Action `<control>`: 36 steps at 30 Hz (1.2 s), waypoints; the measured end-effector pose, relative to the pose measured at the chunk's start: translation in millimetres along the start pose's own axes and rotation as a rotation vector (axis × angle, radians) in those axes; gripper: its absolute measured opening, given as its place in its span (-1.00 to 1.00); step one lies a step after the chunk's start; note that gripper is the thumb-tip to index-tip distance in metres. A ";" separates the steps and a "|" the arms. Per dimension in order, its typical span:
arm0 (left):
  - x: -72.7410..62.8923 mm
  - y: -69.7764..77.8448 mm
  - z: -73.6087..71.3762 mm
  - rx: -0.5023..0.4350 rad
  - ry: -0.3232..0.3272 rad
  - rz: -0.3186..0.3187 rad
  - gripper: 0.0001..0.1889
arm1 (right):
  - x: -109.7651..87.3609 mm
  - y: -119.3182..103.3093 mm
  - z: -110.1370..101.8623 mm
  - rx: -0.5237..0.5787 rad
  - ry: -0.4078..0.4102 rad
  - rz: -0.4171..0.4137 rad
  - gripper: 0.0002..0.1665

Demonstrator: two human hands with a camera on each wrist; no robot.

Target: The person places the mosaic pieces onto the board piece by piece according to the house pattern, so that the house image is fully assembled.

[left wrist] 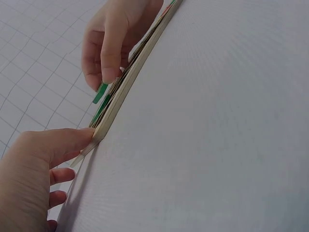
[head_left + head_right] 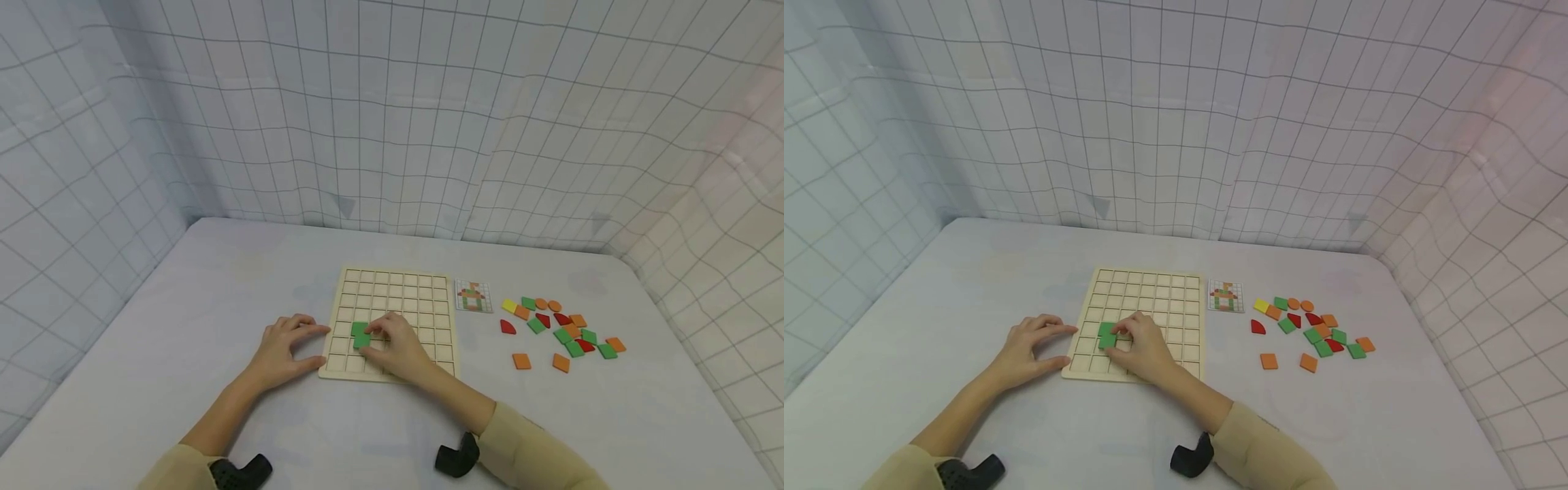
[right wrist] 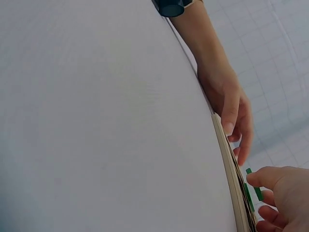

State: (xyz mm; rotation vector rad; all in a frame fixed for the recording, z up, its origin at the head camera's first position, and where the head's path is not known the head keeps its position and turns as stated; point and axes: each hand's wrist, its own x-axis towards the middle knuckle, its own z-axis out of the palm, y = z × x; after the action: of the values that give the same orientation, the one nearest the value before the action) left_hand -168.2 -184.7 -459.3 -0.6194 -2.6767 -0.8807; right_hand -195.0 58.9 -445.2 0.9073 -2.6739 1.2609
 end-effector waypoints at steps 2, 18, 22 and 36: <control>0.2 0.2 -0.1 0.000 0.002 0.002 -0.54 | 0.9 -0.8 2.1 -0.032 0.004 -0.009 -0.70; 0.3 2.1 -2.4 -0.004 0.004 0.006 -0.55 | 1.1 -3.4 7.8 -0.148 0.039 -0.063 -0.75; 0.1 1.5 -1.8 -0.004 0.002 0.007 -0.55 | 0.6 -3.5 8.4 -0.163 0.044 -0.054 -0.75; 0.2 2.6 -1.1 -0.006 0.000 0.000 -0.55 | -0.4 -5.7 4.7 -0.067 0.020 -0.009 -0.76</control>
State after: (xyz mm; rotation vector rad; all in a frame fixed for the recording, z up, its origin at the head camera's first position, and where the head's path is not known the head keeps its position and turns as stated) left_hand -167.0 -183.4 -457.0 -0.6213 -2.6749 -0.8884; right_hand -190.7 52.9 -444.5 0.8926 -2.6755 1.1650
